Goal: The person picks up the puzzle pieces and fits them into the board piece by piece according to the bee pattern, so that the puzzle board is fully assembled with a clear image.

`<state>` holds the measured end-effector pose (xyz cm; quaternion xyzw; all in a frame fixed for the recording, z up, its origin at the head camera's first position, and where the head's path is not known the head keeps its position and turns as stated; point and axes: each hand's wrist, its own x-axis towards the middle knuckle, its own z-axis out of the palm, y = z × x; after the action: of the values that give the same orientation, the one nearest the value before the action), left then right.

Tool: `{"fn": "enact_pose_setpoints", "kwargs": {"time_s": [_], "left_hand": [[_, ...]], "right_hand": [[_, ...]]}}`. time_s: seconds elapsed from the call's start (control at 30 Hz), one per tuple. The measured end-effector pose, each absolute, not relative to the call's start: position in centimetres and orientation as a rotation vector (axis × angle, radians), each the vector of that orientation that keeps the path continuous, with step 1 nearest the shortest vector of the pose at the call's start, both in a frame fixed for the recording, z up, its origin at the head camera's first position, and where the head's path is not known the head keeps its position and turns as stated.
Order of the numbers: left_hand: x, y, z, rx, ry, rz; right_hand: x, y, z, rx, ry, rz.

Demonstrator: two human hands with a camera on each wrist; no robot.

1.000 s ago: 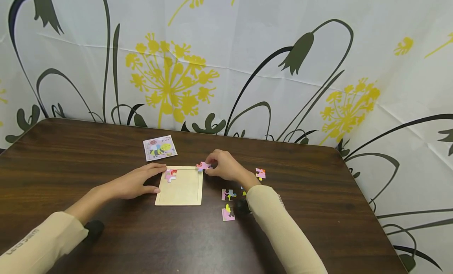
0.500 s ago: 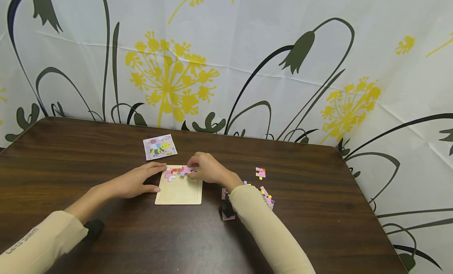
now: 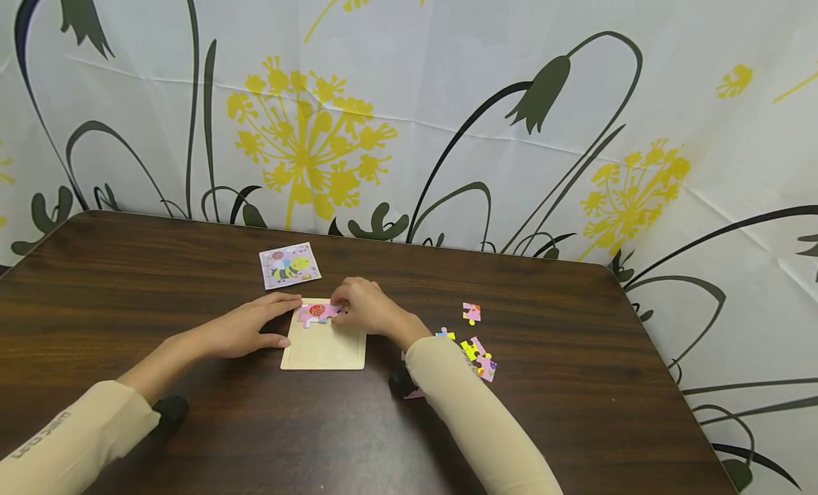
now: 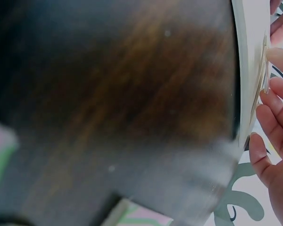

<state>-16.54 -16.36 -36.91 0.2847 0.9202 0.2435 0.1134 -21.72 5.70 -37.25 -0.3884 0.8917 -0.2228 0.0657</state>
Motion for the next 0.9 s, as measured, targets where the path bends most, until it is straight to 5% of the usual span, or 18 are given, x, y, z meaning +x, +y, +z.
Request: {"fn": "enact_pose_setpoints", "kwargs": {"time_s": [0.9], "left_hand": [[-16.53, -16.30, -36.83, 0.821, 2.682, 0.730]], "right_hand": [[-21.83, 5.51, -37.45, -1.175, 2.688, -0.659]]}}
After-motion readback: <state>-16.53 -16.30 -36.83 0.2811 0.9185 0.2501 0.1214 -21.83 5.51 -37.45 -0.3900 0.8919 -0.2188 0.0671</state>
